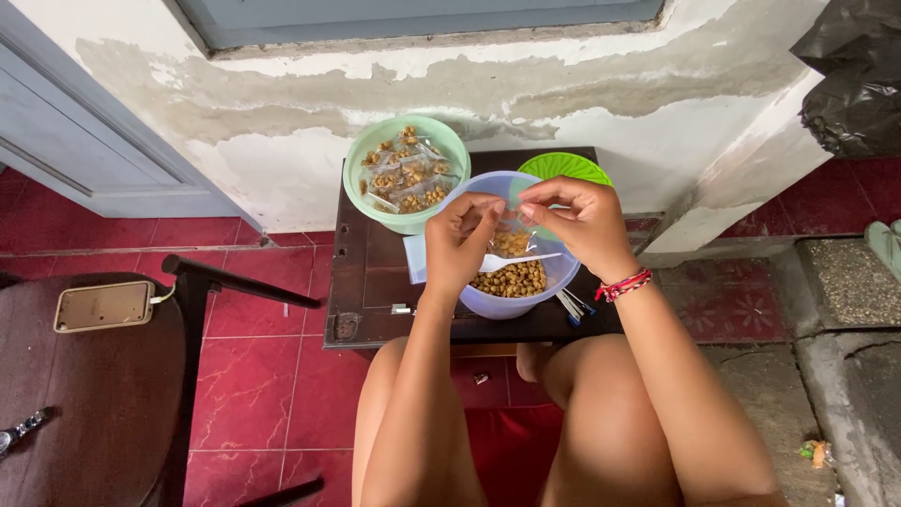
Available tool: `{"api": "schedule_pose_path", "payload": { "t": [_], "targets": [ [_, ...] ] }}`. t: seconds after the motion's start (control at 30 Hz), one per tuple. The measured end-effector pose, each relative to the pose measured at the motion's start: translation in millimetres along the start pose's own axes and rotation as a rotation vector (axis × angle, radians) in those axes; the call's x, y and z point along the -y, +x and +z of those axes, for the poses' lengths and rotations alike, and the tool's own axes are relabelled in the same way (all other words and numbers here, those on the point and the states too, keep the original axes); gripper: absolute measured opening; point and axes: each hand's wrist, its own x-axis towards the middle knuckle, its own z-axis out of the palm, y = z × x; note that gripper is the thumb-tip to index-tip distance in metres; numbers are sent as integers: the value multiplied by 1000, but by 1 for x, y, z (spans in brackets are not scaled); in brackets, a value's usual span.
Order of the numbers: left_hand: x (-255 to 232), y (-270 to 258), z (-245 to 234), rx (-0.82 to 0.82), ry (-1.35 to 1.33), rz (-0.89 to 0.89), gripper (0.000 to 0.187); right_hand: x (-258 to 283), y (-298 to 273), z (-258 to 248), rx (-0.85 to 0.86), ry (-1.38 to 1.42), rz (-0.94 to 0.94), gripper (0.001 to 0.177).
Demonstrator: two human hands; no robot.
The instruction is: The person packages snacks by scooping them from a container with a spoon into small plastic bags, then seals the bags by hand, and staples them with a stapler before placing them into a bowl.
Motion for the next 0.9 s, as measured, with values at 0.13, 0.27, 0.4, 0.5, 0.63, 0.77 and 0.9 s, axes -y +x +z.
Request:
{"api": "schedule_pose_path", "payload": {
  "t": [0.13,0.27,0.4,0.5,0.63,0.77,0.9],
  "targets": [
    [5,1,-5,-3,30,17,11,8,1,4,11,-17,10,22],
    [3,-1,-2,1,71,22,10,6,2,6,18,-50,-9,18],
    [-3,-1,-3,44,28,-22,10,0,5,0,39,-46,-14,11],
    [5,-1,-2,84,-10,-38,12,-4,5,-3,44,-26,-7,10],
    [16,-1,-4,130,-79,-74,13,-9,3,-8,58,-50,29,10],
    [9,0,-3,112,-5,-39,9,-6,3,-8,76,-43,15,12],
    [9,0,-3,73,18,-6,10,-4,4,-9,114,-9,85,17]
  ]
}}
